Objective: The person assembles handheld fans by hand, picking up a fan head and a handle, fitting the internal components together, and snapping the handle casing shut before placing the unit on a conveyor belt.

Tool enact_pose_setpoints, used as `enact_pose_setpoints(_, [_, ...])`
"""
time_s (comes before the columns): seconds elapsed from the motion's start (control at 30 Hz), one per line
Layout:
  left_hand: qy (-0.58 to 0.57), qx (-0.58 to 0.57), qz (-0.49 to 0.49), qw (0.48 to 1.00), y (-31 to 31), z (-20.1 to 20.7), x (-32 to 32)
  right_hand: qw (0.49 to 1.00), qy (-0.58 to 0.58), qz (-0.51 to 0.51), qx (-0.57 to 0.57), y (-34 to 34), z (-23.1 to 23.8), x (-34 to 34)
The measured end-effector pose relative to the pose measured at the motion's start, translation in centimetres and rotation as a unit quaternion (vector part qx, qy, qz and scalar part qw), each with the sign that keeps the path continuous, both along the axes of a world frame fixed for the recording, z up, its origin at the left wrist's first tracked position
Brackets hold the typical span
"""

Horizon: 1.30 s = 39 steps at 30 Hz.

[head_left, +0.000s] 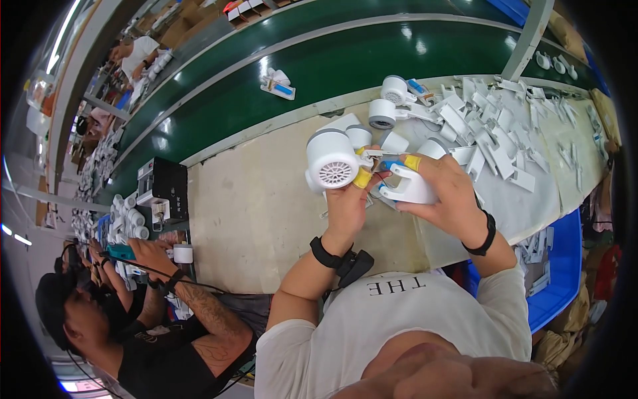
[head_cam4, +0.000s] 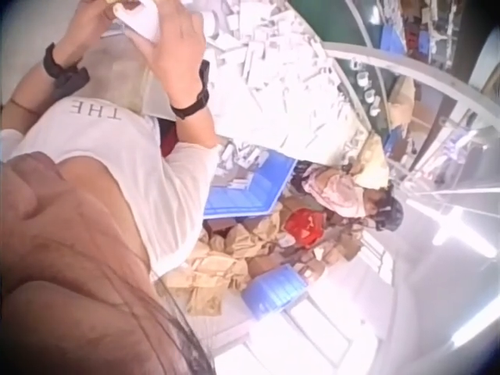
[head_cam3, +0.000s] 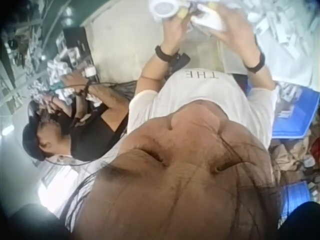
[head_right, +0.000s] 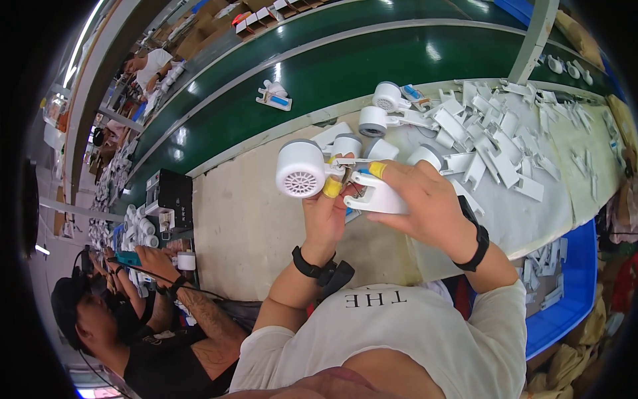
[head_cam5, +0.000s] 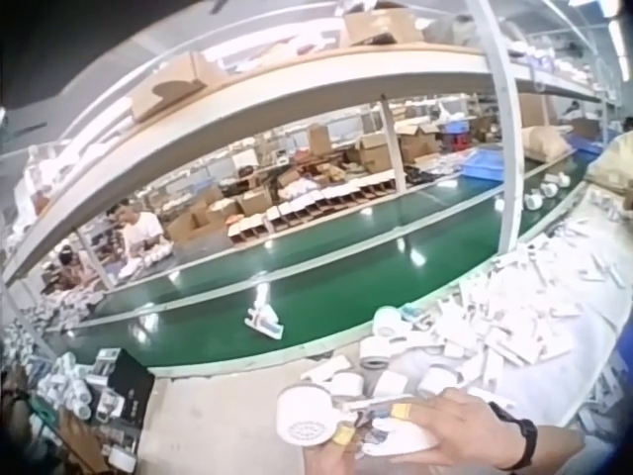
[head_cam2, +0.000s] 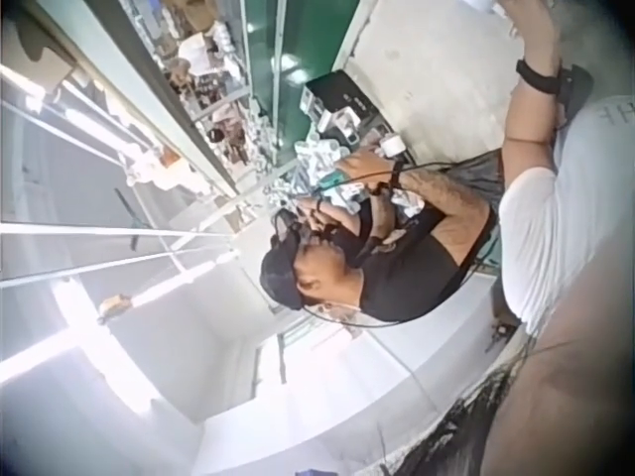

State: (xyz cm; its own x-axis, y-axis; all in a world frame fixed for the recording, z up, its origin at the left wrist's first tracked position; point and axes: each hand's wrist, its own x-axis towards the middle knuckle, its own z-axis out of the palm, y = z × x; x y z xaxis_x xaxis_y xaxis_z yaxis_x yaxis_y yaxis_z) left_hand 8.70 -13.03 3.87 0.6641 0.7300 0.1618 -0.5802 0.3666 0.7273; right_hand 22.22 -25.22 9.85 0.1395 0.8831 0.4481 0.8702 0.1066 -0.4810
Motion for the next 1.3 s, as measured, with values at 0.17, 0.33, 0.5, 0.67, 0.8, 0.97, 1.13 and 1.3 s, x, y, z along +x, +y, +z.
enact_pose_setpoints(0.17, [-0.012, -0.007, 0.004, 1.0, 0.0, -0.4, 0.3, 0.996, -0.077, -0.042, 0.015, 0.7, -0.1, -1.5])
enact_pose_setpoints(0.33, [-0.015, -0.029, 0.03, 0.999, -0.9, -0.3, 0.4, 0.99, -0.126, -0.034, 0.056, 1.9, -0.3, -1.7])
enact_pose_setpoints(0.5, [0.046, -0.003, 0.127, 0.991, -1.3, -1.0, 1.1, 0.989, -0.133, -0.03, 0.047, 3.1, -0.8, -1.4])
enact_pose_setpoints(0.67, [0.015, 0.036, 0.127, 0.991, 0.0, 1.1, 0.5, 0.998, 0.04, 0.019, 0.054, 3.3, -1.5, -0.1])
enact_pose_setpoints(0.8, [-0.055, 0.044, 0.094, 0.993, 0.6, 1.9, -0.4, 0.922, 0.37, 0.075, -0.086, 2.2, -2.4, 1.7])
enact_pose_setpoints(0.97, [-0.094, 0.023, 0.039, 0.995, 0.1, 2.8, 0.9, 0.943, 0.326, 0.039, -0.059, 1.6, -1.5, 0.4])
enact_pose_setpoints(1.13, [-0.153, -0.065, -0.008, 0.986, 0.7, 4.5, 1.5, 0.963, 0.268, 0.038, -0.014, 1.9, 1.0, 0.5])
enact_pose_setpoints(1.3, [-0.095, -0.006, 0.039, 0.995, 3.1, 5.0, -1.5, 0.984, 0.123, 0.126, 0.008, 6.1, -0.8, -0.7])
